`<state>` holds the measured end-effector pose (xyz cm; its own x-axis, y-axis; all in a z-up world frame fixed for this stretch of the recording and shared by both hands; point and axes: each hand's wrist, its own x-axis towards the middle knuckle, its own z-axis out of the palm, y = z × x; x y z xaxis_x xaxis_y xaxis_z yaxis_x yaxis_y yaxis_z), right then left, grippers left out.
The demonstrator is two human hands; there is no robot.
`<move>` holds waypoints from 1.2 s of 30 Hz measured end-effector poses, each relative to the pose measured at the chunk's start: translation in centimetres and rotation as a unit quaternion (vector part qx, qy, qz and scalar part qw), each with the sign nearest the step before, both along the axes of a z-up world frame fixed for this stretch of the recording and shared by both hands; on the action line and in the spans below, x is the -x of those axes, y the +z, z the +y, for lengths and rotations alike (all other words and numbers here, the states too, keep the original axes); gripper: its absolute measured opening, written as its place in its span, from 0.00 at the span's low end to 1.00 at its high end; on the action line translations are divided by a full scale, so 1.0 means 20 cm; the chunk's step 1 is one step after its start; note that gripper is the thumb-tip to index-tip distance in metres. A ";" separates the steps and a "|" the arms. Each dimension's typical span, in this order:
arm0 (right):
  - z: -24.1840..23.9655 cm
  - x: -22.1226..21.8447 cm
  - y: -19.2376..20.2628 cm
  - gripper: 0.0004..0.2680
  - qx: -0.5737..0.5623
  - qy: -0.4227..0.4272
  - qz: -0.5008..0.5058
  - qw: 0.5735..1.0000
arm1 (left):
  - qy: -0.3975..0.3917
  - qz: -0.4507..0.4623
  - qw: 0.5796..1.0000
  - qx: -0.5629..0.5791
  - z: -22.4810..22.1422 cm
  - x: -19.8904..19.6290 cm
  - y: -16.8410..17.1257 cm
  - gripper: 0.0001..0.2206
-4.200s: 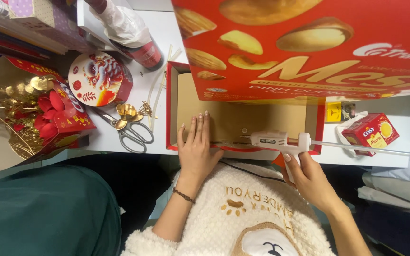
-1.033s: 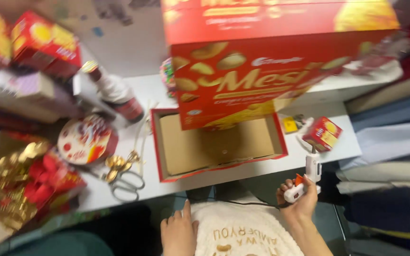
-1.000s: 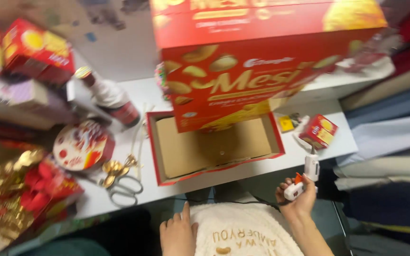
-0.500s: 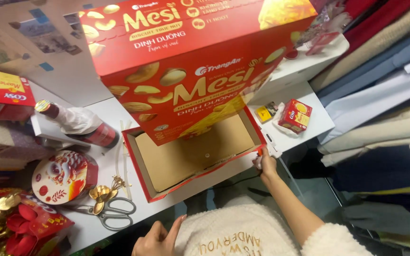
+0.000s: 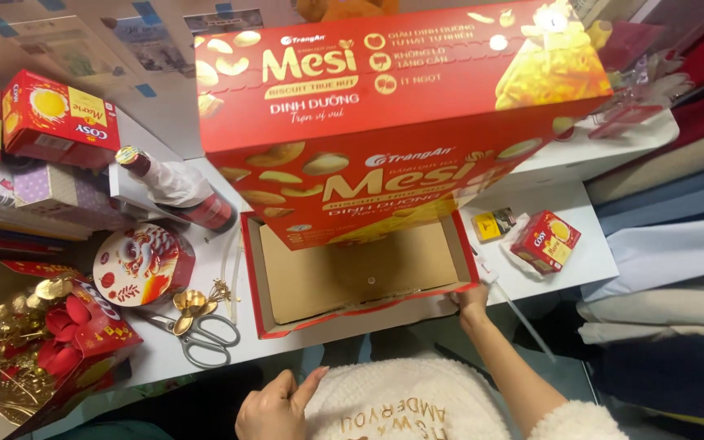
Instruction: Assembling cardboard boxes by applying hot glue to the edges and pressing them together
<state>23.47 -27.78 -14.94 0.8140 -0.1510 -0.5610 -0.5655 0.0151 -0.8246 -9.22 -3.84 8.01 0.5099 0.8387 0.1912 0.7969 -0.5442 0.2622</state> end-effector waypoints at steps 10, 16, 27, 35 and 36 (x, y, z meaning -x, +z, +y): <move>0.00 -0.06 0.19 0.19 0.121 -0.030 0.038 0.991 | 0.000 -0.008 0.999 -0.035 -0.08 -0.09 0.06 0.33; -0.14 -0.21 0.40 0.26 0.151 0.263 0.203 0.931 | -0.027 0.043 0.999 -0.014 -0.06 -0.12 0.04 0.20; 0.13 0.10 1.24 0.15 0.366 0.445 -0.508 0.640 | -0.210 0.032 0.971 0.112 0.03 -0.29 0.09 0.33; 0.39 0.37 1.16 0.12 0.301 0.503 -0.603 0.541 | -0.299 0.145 0.943 -0.015 0.15 -0.37 -0.15 0.44; 0.43 0.41 1.15 0.08 0.282 0.515 -0.606 0.537 | -0.296 0.146 0.944 -0.023 0.15 -0.37 -0.16 0.43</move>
